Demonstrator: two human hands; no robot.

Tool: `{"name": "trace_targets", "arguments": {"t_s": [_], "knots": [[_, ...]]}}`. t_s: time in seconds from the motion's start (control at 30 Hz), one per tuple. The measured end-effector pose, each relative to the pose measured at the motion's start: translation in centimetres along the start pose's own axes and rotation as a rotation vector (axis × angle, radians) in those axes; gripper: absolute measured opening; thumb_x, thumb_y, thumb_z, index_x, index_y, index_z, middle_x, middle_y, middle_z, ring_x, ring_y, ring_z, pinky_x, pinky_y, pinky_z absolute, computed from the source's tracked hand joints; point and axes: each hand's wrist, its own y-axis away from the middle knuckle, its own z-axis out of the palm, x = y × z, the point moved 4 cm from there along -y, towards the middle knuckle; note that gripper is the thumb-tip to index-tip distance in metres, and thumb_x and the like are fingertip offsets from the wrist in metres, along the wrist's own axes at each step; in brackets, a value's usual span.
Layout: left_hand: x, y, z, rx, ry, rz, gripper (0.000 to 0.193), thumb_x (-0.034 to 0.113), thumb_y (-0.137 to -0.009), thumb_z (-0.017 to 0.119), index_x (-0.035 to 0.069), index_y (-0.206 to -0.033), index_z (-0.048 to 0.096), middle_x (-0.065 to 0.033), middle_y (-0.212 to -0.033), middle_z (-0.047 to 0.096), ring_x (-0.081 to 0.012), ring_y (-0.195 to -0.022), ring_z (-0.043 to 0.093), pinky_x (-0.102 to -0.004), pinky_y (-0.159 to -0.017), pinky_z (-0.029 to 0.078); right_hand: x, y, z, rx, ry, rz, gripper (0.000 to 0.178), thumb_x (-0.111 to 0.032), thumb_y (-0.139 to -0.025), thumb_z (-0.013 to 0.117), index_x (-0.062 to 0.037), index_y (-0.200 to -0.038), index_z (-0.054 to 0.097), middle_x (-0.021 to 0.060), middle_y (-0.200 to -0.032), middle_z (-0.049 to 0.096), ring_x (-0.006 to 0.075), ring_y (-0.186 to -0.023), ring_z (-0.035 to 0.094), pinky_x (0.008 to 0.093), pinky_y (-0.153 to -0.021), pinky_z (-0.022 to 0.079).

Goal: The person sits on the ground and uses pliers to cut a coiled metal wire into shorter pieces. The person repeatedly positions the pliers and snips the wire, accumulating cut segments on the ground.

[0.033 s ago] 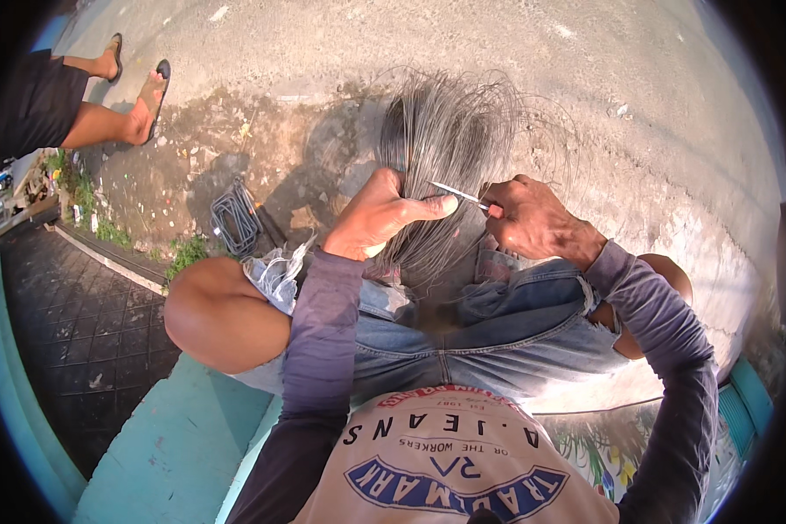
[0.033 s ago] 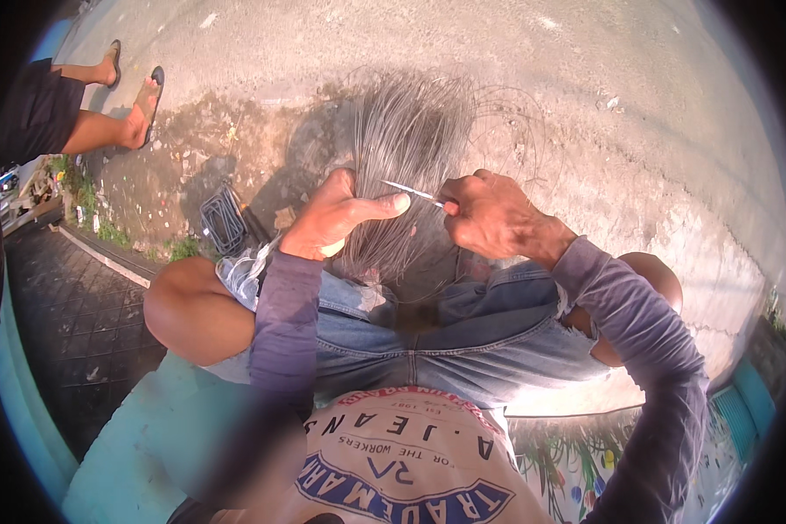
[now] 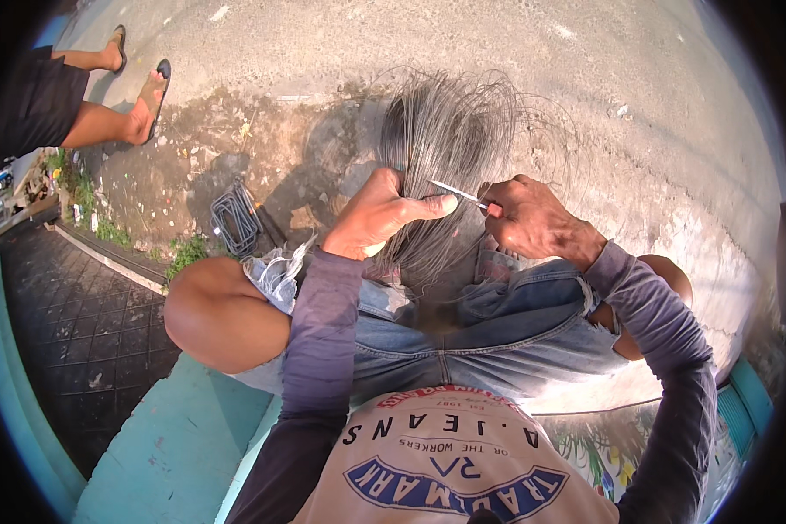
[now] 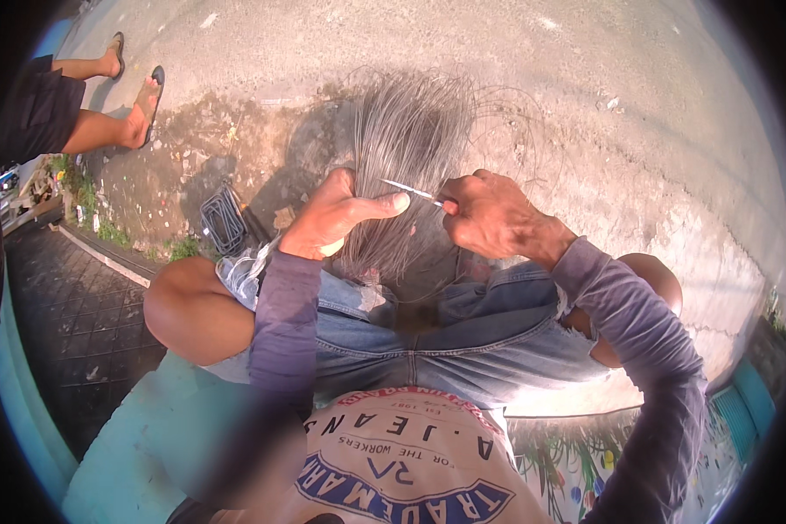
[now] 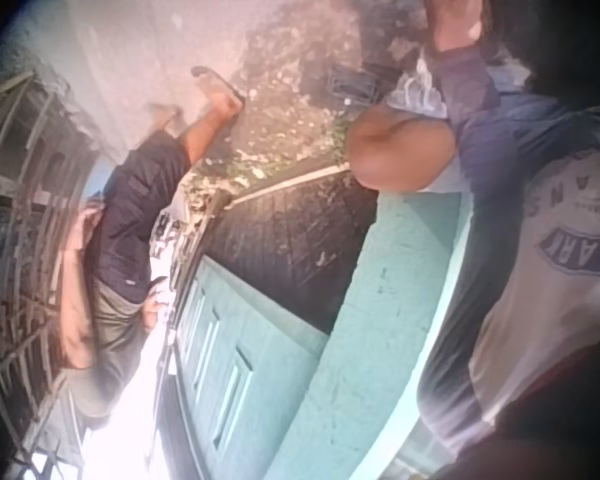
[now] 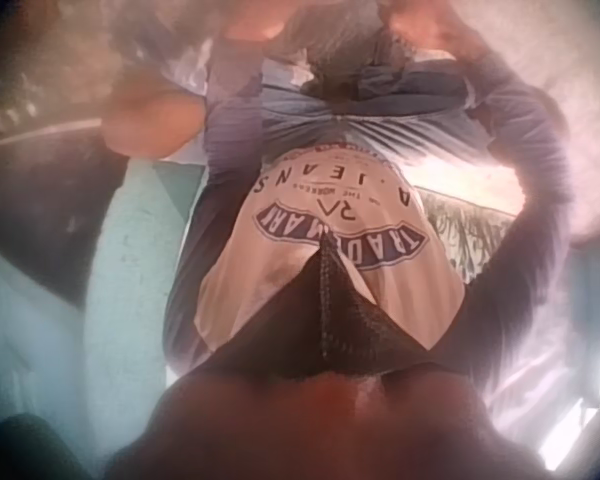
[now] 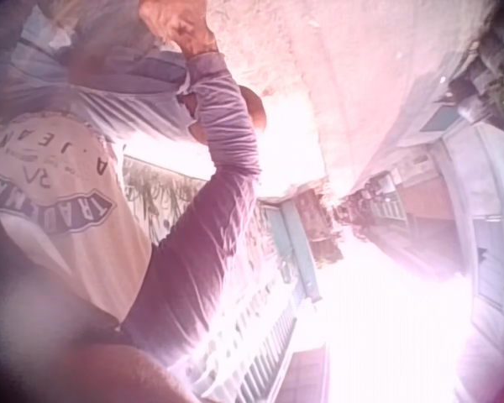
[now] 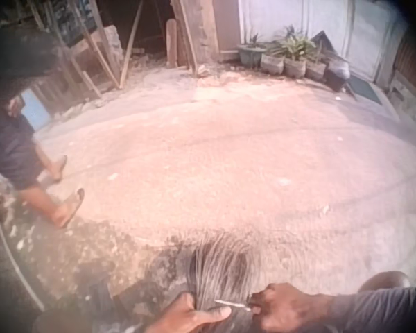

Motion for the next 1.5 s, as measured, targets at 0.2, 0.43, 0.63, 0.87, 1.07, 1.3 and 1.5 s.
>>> {"name": "trace_targets", "arguments": {"t_s": [0.2, 0.43, 0.63, 0.87, 1.07, 1.3, 1.5], "knots": [[-0.2, 0.1, -0.2, 0.002, -0.056, -0.007, 0.021, 0.006, -0.091, 0.089, -0.002, -0.108, 0.081, -0.0044, -0.103, 0.081, -0.0091, -0.090, 0.070, -0.0295, -0.080, 0.056, -0.6, 0.2, -0.1, -0.017, 0.045, -0.105, 0.011, -0.011, -0.093, 0.059, -0.0016, -0.091, 0.064, 0.0211, -0.094, 0.068, 0.0457, -0.092, 0.069, 0.0554, -0.080, 0.057], [-0.9, -0.3, -0.5, -0.011, -0.069, 0.010, 0.025, 0.013, -0.089, 0.093, -0.003, -0.105, 0.081, -0.0016, -0.098, 0.078, -0.0073, -0.084, 0.065, -0.0288, -0.073, 0.053, 0.6, 0.1, 0.9, 0.152, -0.051, -0.143, 0.013, -0.012, -0.084, 0.062, 0.0002, -0.087, 0.059, 0.0227, -0.069, 0.057, 0.0471, -0.070, 0.063, 0.0551, -0.070, 0.049], [-1.8, -0.5, -1.1, 0.000, -0.101, 0.021, 0.029, 0.013, -0.089, 0.093, -0.003, -0.108, 0.080, -0.0025, -0.103, 0.079, -0.0091, -0.088, 0.067, -0.0306, -0.078, 0.054, 0.1, 0.3, 0.9, 0.159, 0.099, -0.276, 0.013, -0.011, -0.081, 0.064, 0.0004, -0.085, 0.059, 0.0234, -0.068, 0.057, 0.0484, -0.071, 0.064, 0.0556, -0.071, 0.050], [-0.6, -0.1, 0.0, -0.018, -0.051, 0.060, 0.031, 0.013, -0.089, 0.093, -0.005, -0.110, 0.080, -0.0043, -0.105, 0.080, -0.0096, -0.089, 0.068, -0.0310, -0.078, 0.055, 0.1, 0.4, 0.6, 0.135, -0.004, -0.079, 0.013, -0.013, -0.085, 0.063, 0.0000, -0.083, 0.062, 0.0232, -0.078, 0.066, 0.0474, -0.077, 0.068, 0.0567, -0.070, 0.053], [-1.0, -0.2, -0.8, -0.030, -0.098, -0.001, 0.038, 0.008, -0.090, 0.090, -0.004, -0.123, 0.077, -0.0106, -0.114, 0.080, -0.0148, -0.103, 0.072, -0.0333, -0.089, 0.056, -0.6, -0.3, -0.2, 0.040, -0.104, 0.039, 0.016, -0.015, -0.083, 0.060, 0.0007, -0.085, 0.060, 0.0250, -0.072, 0.062, 0.0493, -0.072, 0.064, 0.0576, -0.069, 0.049], [-0.7, 0.0, -0.7, -0.011, -0.108, 0.005, 0.037, 0.011, -0.089, 0.092, -0.006, -0.118, 0.077, -0.0100, -0.108, 0.080, -0.0137, -0.097, 0.073, -0.0326, -0.083, 0.058, 0.1, 0.6, -0.1, 0.037, -0.173, 0.103, 0.015, -0.013, -0.088, 0.058, 0.0008, -0.083, 0.063, 0.0238, -0.082, 0.069, 0.0475, -0.082, 0.069, 0.0563, -0.074, 0.054], [-1.3, -0.5, -1.3, 0.002, -0.154, 0.051, 0.032, 0.018, -0.090, 0.093, -0.003, -0.109, 0.080, -0.0034, -0.099, 0.079, -0.0093, -0.083, 0.067, -0.0304, -0.073, 0.054, 0.3, 0.5, -0.6, 0.055, -0.133, 0.047, 0.016, -0.012, -0.090, 0.058, 0.0016, -0.083, 0.061, 0.0250, -0.081, 0.067, 0.0493, -0.079, 0.067, 0.0558, -0.074, 0.053]]}}
